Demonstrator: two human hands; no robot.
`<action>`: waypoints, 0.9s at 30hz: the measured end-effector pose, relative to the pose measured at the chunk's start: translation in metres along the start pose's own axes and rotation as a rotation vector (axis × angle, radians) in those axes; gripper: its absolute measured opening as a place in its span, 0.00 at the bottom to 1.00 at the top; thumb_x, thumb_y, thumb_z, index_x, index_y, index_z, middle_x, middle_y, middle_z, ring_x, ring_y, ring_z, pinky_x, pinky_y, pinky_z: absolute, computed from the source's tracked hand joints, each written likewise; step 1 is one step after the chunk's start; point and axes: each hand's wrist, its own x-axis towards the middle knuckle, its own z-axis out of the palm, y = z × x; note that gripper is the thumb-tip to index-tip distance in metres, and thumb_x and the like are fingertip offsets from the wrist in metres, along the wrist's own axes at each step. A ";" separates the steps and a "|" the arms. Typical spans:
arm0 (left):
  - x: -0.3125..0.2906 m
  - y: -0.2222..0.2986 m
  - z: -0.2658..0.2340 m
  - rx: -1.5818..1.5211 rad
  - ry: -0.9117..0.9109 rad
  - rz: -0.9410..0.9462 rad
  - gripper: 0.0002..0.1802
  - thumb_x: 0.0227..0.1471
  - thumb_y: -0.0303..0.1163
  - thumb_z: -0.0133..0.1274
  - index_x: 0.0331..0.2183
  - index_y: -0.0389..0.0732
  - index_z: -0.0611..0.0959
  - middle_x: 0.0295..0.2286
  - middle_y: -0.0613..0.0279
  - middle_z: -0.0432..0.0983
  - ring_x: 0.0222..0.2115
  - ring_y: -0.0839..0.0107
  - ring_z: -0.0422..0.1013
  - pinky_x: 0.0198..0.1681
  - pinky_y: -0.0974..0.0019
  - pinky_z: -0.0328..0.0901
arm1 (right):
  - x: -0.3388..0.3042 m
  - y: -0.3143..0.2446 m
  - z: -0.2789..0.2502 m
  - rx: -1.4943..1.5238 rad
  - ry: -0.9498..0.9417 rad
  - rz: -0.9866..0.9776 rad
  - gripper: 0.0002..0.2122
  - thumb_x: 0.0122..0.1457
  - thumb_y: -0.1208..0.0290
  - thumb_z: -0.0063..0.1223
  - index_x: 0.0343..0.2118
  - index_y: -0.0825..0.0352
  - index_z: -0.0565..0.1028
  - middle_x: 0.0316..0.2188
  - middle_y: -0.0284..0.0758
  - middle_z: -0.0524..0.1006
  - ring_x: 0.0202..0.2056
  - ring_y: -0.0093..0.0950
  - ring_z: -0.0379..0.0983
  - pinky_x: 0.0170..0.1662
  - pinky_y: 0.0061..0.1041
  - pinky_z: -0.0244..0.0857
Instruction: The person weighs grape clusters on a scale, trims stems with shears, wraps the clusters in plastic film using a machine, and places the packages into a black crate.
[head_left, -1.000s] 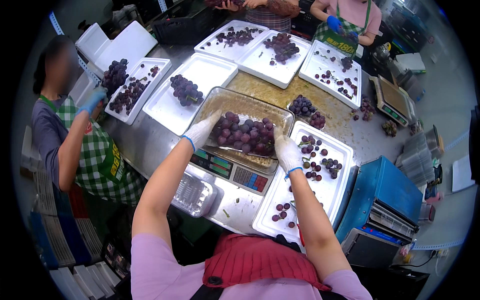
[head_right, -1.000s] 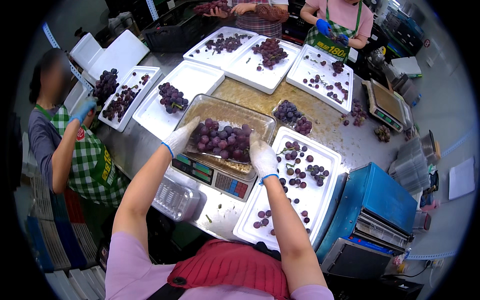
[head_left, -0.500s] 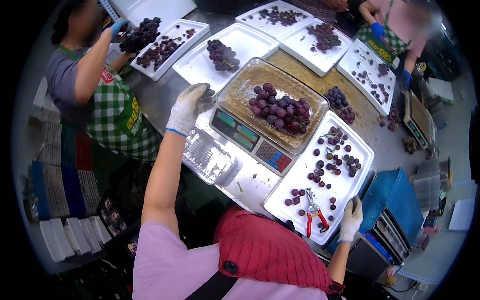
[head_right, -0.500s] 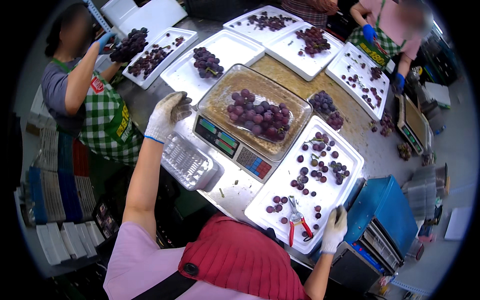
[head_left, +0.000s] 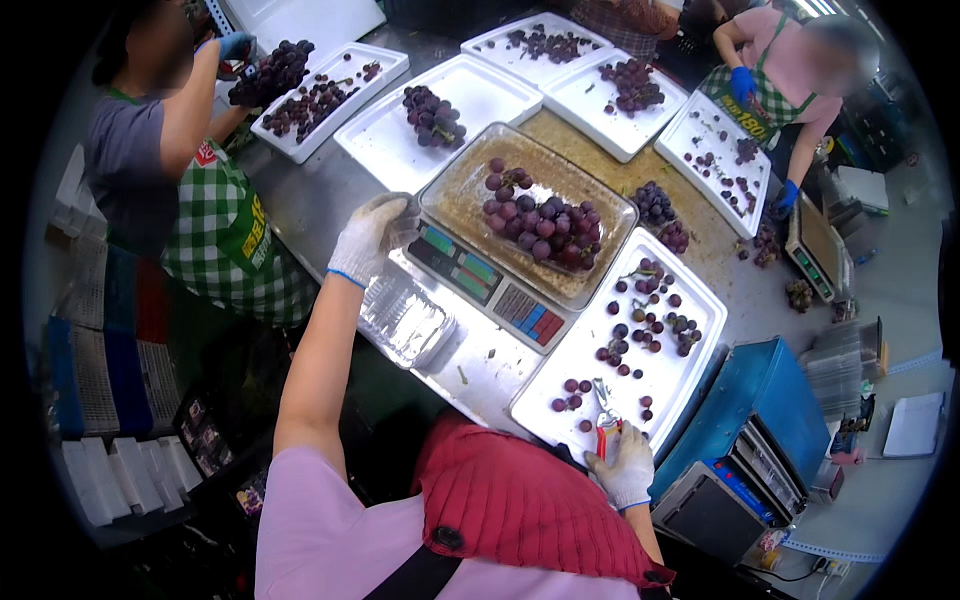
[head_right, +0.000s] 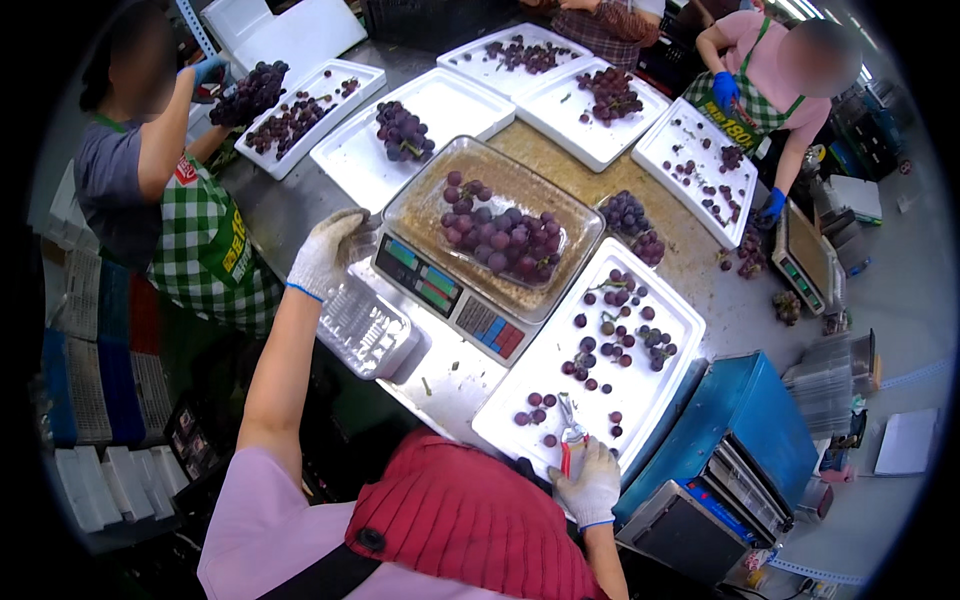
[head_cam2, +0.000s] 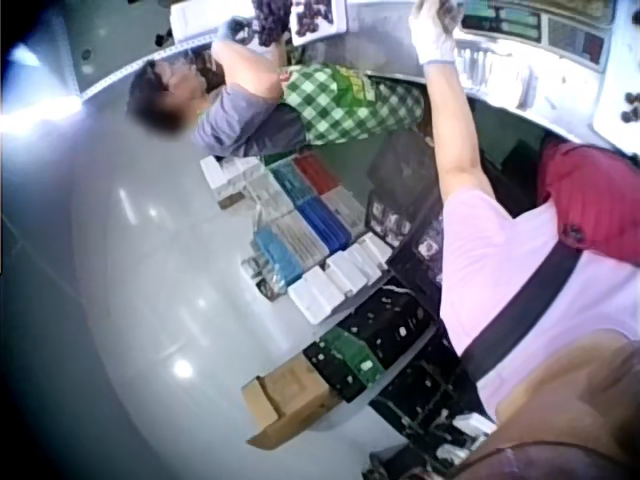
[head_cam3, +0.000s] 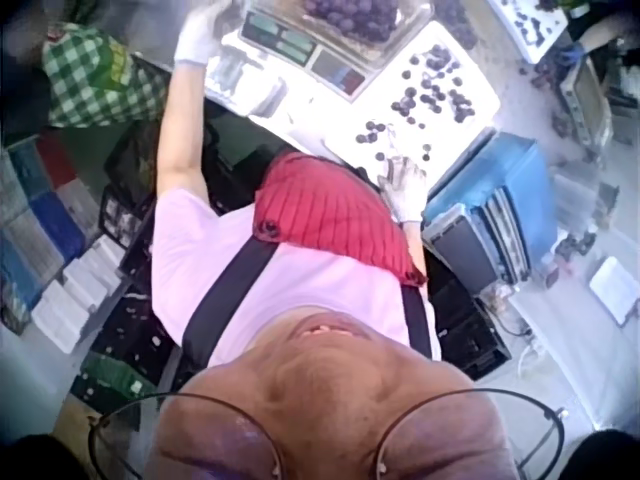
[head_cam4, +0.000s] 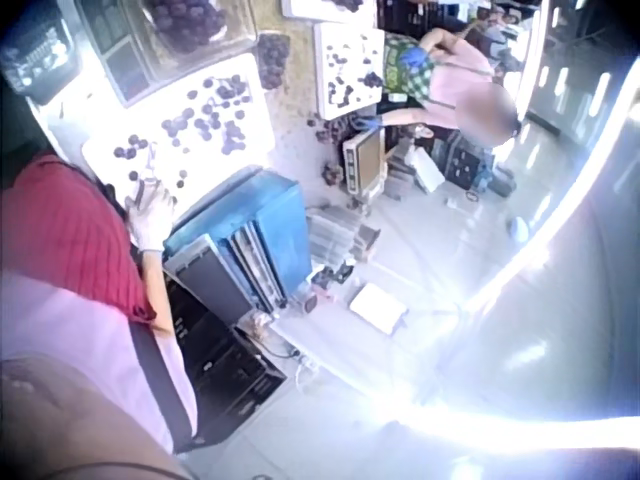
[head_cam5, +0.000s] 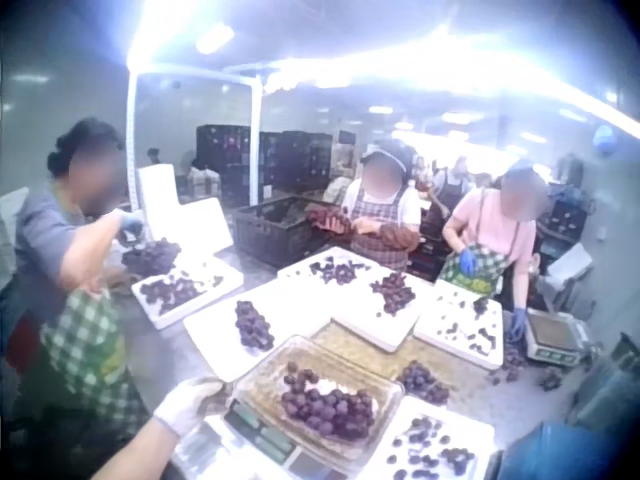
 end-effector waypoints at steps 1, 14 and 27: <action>0.002 -0.002 -0.001 0.000 -0.001 -0.004 0.13 0.54 0.29 0.51 0.42 0.33 0.75 0.33 0.57 0.77 0.30 0.68 0.74 0.34 0.63 0.72 | 0.000 -0.002 -0.002 -0.003 -0.019 0.002 0.41 0.39 0.51 0.65 0.53 0.74 0.63 0.46 0.49 0.71 0.47 0.44 0.68 0.52 0.36 0.62; 0.056 -0.016 0.031 0.400 0.048 0.087 0.18 0.51 0.32 0.53 0.43 0.32 0.77 0.32 0.60 0.76 0.31 0.72 0.72 0.37 0.70 0.69 | 0.004 0.000 -0.003 -0.047 -0.043 0.104 0.38 0.36 0.56 0.61 0.50 0.77 0.66 0.35 0.51 0.74 0.38 0.46 0.72 0.43 0.38 0.68; 0.045 -0.014 0.054 1.169 -0.062 0.275 0.21 0.43 0.40 0.57 0.39 0.37 0.82 0.34 0.49 0.79 0.37 0.59 0.75 0.44 0.63 0.66 | -0.012 0.005 0.005 0.074 0.070 0.133 0.33 0.37 0.62 0.62 0.49 0.73 0.67 0.33 0.50 0.74 0.38 0.47 0.71 0.41 0.42 0.67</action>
